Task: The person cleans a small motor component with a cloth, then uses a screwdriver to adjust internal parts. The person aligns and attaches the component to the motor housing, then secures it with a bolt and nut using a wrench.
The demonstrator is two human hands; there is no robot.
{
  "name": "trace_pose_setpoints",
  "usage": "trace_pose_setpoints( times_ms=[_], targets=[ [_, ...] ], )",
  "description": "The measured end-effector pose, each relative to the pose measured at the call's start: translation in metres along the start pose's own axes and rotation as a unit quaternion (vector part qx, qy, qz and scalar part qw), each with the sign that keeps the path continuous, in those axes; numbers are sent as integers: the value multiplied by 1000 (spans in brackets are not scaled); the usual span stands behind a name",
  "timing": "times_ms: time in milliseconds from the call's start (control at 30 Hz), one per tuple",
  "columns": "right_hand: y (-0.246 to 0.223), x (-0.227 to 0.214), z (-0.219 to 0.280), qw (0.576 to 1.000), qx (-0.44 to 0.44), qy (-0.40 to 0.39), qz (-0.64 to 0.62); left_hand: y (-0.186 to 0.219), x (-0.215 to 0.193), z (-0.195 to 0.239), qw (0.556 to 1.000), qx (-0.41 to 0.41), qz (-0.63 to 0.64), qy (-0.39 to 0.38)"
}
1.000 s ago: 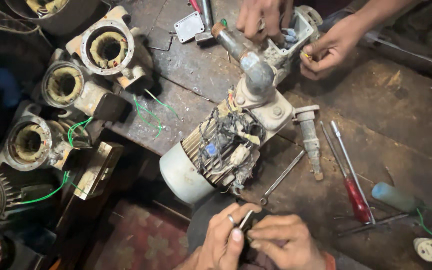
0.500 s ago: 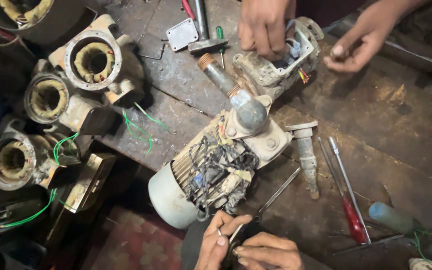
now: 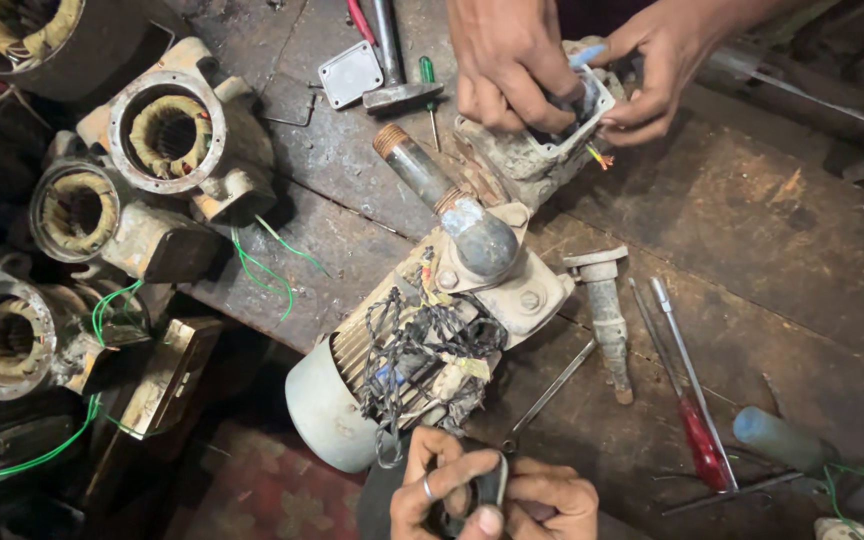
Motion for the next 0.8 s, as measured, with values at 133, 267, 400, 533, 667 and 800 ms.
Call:
trace_pose_setpoints(
  times_ms=[133,267,400,533,667,800],
  targets=[
    [14,0,13,995,59,11,-75,5,16,-4,987,-70,133,57],
    [17,-11,29,983,18,95,-154,10,34,5,971,-37,225,65],
    [27,-7,24,992,30,-22,-119,22,31,7,986,102,128,-33],
    [18,0,8,993,-1,-72,-98,1,28,0,984,-40,156,-76],
    [4,17,2,994,3,-86,-72,-7,32,4,959,-130,231,-96],
    [-16,32,-6,996,3,-55,-67,5,37,3,976,-46,176,-122]
  ],
)
Point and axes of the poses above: each hand's wrist, its own z-axis away from the middle knuckle, its own x-axis out of the palm, y = z × x, the point moved 8 cm from there along -z, towards the middle knuckle, and after that the axes turned 15 degrees about y, right-handed, at the moved point
